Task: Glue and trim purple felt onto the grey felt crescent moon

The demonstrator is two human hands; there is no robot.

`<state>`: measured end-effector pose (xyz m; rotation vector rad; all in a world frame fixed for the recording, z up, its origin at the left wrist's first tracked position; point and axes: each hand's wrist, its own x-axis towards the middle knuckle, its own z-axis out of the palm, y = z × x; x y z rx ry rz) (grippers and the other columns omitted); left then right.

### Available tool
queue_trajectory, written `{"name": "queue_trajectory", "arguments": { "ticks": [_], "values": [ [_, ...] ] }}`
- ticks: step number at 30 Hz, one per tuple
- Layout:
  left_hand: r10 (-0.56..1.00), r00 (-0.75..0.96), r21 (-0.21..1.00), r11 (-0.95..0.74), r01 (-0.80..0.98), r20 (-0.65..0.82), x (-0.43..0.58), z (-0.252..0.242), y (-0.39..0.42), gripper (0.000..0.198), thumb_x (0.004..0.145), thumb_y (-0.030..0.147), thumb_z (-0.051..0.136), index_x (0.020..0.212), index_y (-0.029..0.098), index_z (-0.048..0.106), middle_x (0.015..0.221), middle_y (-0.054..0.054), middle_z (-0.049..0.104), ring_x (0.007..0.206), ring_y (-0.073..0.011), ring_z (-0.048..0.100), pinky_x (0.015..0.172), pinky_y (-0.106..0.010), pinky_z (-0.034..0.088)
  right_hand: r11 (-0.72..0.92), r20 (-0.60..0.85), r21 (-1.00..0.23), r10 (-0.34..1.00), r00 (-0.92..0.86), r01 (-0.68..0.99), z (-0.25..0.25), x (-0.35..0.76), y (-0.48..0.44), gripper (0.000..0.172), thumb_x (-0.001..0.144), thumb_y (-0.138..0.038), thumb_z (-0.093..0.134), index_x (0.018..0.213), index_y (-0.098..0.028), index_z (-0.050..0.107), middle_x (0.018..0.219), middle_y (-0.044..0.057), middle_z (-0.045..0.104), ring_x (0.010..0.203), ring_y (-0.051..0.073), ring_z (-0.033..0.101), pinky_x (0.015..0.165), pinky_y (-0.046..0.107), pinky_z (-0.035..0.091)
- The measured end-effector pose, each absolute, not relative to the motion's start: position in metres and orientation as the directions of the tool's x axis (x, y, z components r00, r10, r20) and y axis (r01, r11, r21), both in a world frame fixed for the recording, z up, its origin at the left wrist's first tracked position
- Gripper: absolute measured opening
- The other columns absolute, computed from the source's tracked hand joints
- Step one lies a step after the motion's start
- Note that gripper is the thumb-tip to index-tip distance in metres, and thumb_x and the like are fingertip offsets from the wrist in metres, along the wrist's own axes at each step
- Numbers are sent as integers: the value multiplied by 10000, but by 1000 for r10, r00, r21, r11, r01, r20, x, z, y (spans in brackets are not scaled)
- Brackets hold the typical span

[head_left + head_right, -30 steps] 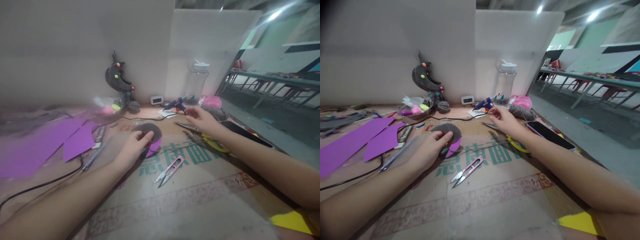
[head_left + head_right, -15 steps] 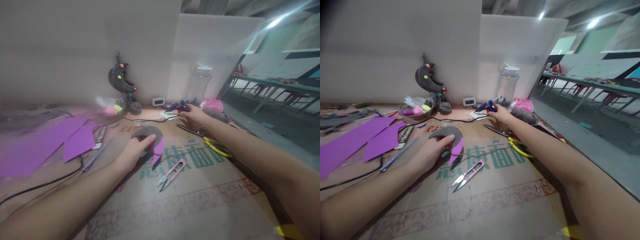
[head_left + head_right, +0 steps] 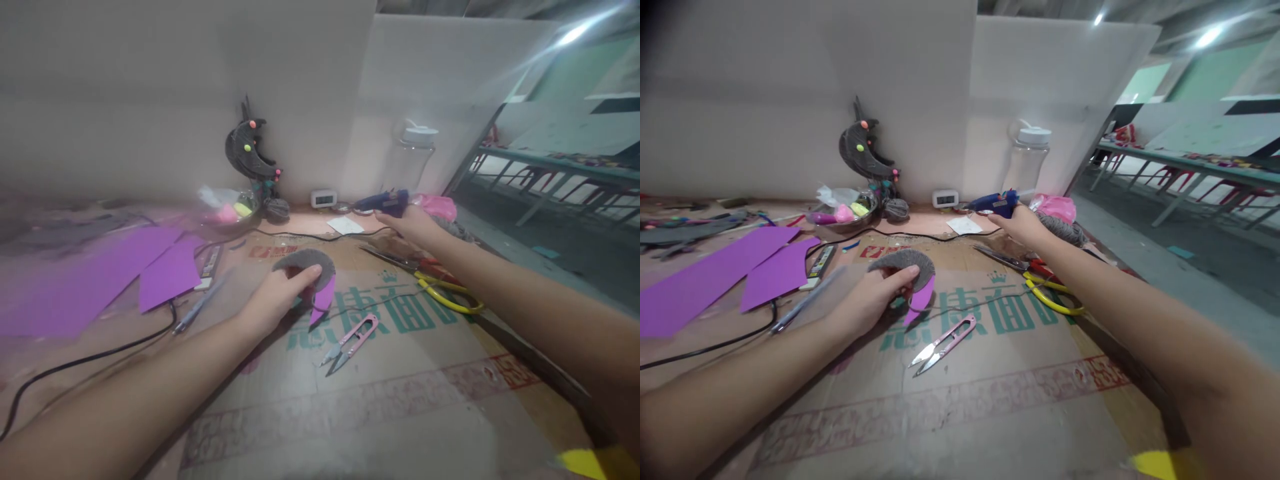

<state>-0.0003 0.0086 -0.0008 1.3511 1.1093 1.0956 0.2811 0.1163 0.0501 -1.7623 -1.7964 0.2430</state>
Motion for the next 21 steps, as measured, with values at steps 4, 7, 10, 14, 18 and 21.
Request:
{"name": "queue_trajectory", "arguments": {
  "ticks": [4,7,10,14,18,21],
  "values": [
    [991,130,999,32,11,-33,1,-5,9,358,765,481,696,644,161,590,612,6,576,596,-138,514,595,-265,392,95,196,-610,980,34,786,51,277,74,376,851,-495,591,707,-158,678,651,83,692,610,200,625,588,306,477],
    [991,125,998,51,-39,-46,3,-6,8,341,766,446,703,629,154,593,599,-2,580,593,-131,524,591,-252,407,244,232,-785,968,-96,569,44,267,45,278,800,-429,676,930,-186,706,933,76,754,799,218,697,728,324,540],
    [991,136,989,19,-147,1,5,-2,5,220,768,345,707,707,158,609,593,21,553,574,-122,526,574,-240,419,337,283,-848,940,-188,409,35,257,20,312,799,-441,683,1006,-209,698,1052,80,743,887,243,711,829,393,559],
    [987,137,976,-50,-212,81,6,6,1,227,799,247,663,1017,201,621,625,50,544,572,-112,531,560,-217,418,353,227,-755,931,-285,553,25,251,0,287,836,-467,613,898,-199,694,904,73,738,838,249,702,820,414,560],
    [990,83,990,-105,-98,114,4,7,0,291,859,350,622,1127,238,599,690,38,570,601,-107,550,562,-199,413,340,185,-692,936,-298,637,19,257,-5,325,816,-527,593,836,-219,693,857,61,731,837,273,698,807,415,554],
    [989,48,989,-143,23,142,2,6,-1,328,851,386,637,1146,244,612,748,18,610,652,-128,584,605,-218,449,354,189,-695,930,-316,626,18,259,-6,325,803,-546,596,818,-237,695,850,55,732,855,284,696,785,407,547]
  ]
}}
